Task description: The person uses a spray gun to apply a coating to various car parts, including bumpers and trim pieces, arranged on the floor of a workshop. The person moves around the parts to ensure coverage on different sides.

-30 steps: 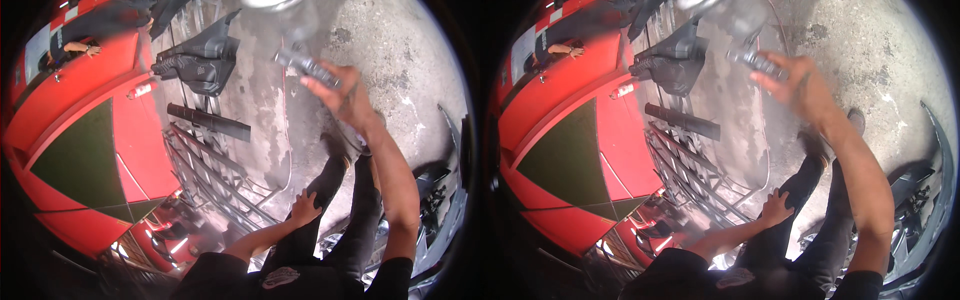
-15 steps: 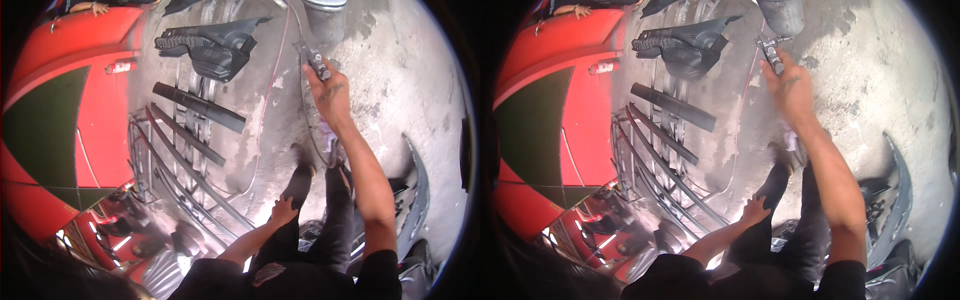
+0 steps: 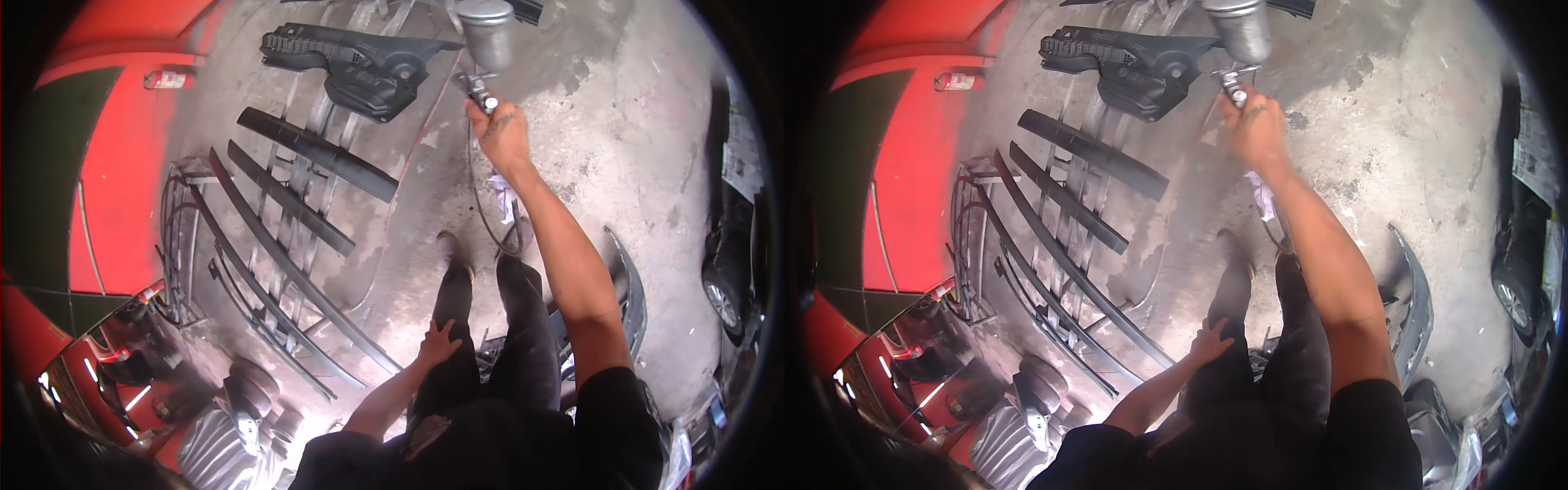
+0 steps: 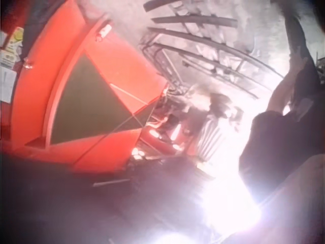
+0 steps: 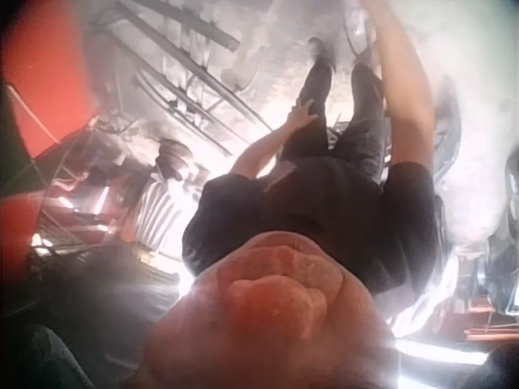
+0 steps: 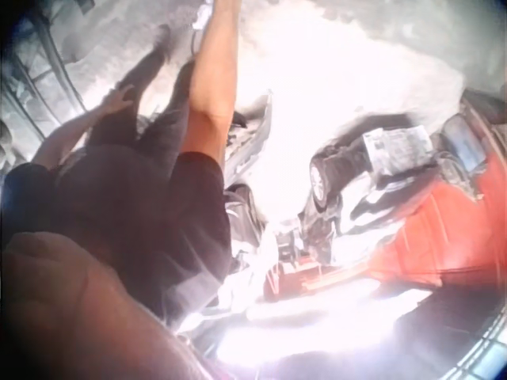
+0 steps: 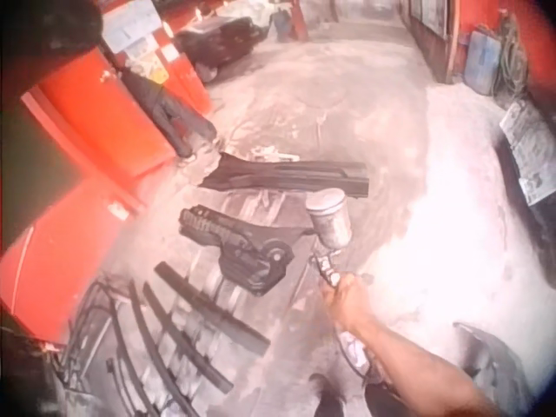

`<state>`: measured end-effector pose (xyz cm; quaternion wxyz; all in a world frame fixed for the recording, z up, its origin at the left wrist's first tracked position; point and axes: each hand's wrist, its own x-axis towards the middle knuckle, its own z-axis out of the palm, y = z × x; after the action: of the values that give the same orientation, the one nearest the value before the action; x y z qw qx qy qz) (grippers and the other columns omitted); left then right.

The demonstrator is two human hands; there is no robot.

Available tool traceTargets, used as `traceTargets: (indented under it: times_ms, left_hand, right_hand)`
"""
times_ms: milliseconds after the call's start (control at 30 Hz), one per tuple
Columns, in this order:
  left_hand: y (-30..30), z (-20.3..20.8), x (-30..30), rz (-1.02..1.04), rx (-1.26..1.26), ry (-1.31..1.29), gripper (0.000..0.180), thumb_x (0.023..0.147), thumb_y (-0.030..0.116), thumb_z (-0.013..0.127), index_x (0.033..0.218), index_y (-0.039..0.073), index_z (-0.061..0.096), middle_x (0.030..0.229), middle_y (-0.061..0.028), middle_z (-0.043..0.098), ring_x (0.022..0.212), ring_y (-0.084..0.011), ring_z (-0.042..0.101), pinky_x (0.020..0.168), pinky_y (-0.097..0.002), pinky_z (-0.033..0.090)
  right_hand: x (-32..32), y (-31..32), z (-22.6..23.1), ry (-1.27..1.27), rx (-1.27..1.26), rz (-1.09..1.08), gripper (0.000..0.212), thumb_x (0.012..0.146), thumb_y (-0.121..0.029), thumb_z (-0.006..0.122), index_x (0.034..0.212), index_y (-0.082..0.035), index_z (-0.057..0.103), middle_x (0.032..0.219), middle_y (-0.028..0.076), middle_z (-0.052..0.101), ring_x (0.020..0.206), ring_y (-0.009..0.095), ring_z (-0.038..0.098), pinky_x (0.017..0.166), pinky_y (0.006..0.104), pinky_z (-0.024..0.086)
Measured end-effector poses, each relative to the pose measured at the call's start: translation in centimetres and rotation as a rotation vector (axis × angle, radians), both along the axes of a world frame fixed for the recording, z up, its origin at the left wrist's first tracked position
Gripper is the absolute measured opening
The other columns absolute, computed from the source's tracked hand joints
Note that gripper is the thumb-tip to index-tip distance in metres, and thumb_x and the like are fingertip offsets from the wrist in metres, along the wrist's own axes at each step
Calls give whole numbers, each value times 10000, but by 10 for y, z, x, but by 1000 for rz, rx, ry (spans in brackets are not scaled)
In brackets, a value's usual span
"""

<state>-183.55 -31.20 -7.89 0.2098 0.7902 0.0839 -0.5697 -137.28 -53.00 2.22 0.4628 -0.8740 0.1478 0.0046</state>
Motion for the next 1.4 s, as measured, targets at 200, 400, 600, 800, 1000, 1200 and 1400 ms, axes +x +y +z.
traceTargets:
  times_ms: [200,400,600,800,1000,1200,1400]
  left_hand:
    - [26,20,-13,117,-40,-94,745,879,544,655,1525,272,400,1500,-292,386,1308,-516,476,1044,-578,463]
    - [48,3,-22,219,-68,-137,720,881,540,657,1504,254,439,1491,-297,412,1321,-501,472,1052,-578,456]
    - [49,7,-21,325,-124,-206,690,898,511,645,1485,191,473,1455,-305,462,1310,-478,495,1079,-555,425]
    - [48,1,-47,469,-168,-243,678,904,518,637,1464,161,505,1441,-218,536,1341,-409,504,1094,-510,426]
    - [44,-1,-58,618,-187,-424,573,900,431,660,1343,73,599,1254,-245,630,1180,-425,592,1018,-528,464]
    - [38,-17,-52,660,-205,-512,583,891,387,661,1374,77,562,1207,-238,650,1171,-428,591,1023,-519,465]
    - [31,6,9,810,-330,-728,645,866,323,669,1441,94,489,1290,-219,591,1237,-406,555,1048,-486,455]
  right_hand:
    - [-9,34,9,-32,-244,-150,362,927,-316,686,1131,-19,714,808,264,701,841,453,694,772,519,533]
    - [-38,101,52,106,184,114,322,930,-296,722,980,22,718,598,121,577,556,172,515,572,372,454]
    - [-84,145,70,-116,-180,286,368,912,-251,713,1075,78,686,705,245,671,681,395,701,647,452,529]
    - [-70,202,50,-64,-341,255,345,911,-275,677,1068,32,681,830,287,699,863,469,691,767,536,538]
    - [-23,299,54,-301,-202,475,330,913,-290,686,1061,4,685,814,278,685,861,485,670,743,512,534]
    - [-48,277,61,-214,-267,452,365,906,-284,693,1075,39,675,816,294,684,865,485,677,751,529,534]
    - [-113,171,46,-239,-347,261,322,889,-244,714,1007,54,682,769,280,675,740,470,675,674,515,520]
